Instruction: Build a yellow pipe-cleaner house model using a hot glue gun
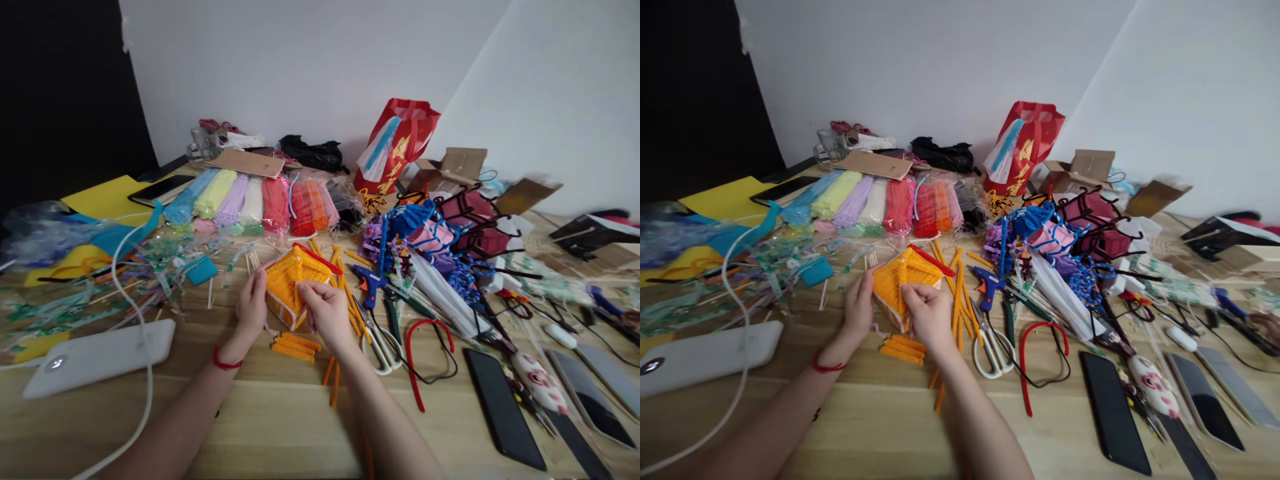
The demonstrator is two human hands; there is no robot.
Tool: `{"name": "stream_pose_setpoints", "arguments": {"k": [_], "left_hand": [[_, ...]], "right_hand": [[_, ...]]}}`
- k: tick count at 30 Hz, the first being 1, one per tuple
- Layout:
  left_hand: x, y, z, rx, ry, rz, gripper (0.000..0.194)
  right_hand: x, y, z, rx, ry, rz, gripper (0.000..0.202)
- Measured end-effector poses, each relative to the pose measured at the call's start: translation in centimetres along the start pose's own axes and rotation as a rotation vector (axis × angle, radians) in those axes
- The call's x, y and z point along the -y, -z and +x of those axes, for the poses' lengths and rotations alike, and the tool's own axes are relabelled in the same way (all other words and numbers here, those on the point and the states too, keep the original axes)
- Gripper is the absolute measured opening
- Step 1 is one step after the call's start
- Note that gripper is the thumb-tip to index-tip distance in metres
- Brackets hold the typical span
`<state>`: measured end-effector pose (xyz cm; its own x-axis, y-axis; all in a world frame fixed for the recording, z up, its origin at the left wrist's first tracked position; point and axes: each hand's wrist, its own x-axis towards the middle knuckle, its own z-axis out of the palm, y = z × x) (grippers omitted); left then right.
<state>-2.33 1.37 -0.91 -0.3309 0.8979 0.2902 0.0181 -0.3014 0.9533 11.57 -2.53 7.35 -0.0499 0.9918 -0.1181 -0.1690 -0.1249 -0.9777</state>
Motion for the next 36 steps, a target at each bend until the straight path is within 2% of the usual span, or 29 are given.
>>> {"name": "stream_pose_setpoints", "arguments": {"k": [6, 10, 14, 20, 26, 31, 36], "left_hand": [[-1.0, 0.0, -0.4, -0.041, -0.067, 0.126, 0.045], [-0.7, 0.0, -0.3, -0.03, -0.058, 0.105, 0.045], [-0.4, 0.2, -0.1, -0.025, -0.065, 0.124, 0.046], [-0.7, 0.3, -0.2, -0.025, -0.132, 0.235, 0.047], [-0.6, 0.2, 0.0, -0.023, -0.1, 0.197, 0.046], [-0.6, 0.2, 0.0, -0.015, -0.104, 0.169, 0.046], [-0.9, 0.2, 0.0, -0.012, -0.09, 0.174, 0.045]], "right_hand": [[-1.0, 0.5, -0.7, -0.004, 0.026, -0.057, 0.043], [-0.1, 0.7, -0.1, 0.049, 0.006, -0.071, 0.041], [0.5, 0.6, 0.9, 0.047, 0.053, -0.085, 0.039], [-0.2, 0.7, 0.9, 0.078, 0.069, -0.106, 0.044], [-0.4, 1.7, 0.7, 0.114, 0.057, -0.088, 0.045], [-1.7, 2.3, 0.0, 0.063, 0.013, -0.096, 0.044], [-3.4, 2.3, -0.7, -0.009, 0.114, -0.147, 0.033]]}}
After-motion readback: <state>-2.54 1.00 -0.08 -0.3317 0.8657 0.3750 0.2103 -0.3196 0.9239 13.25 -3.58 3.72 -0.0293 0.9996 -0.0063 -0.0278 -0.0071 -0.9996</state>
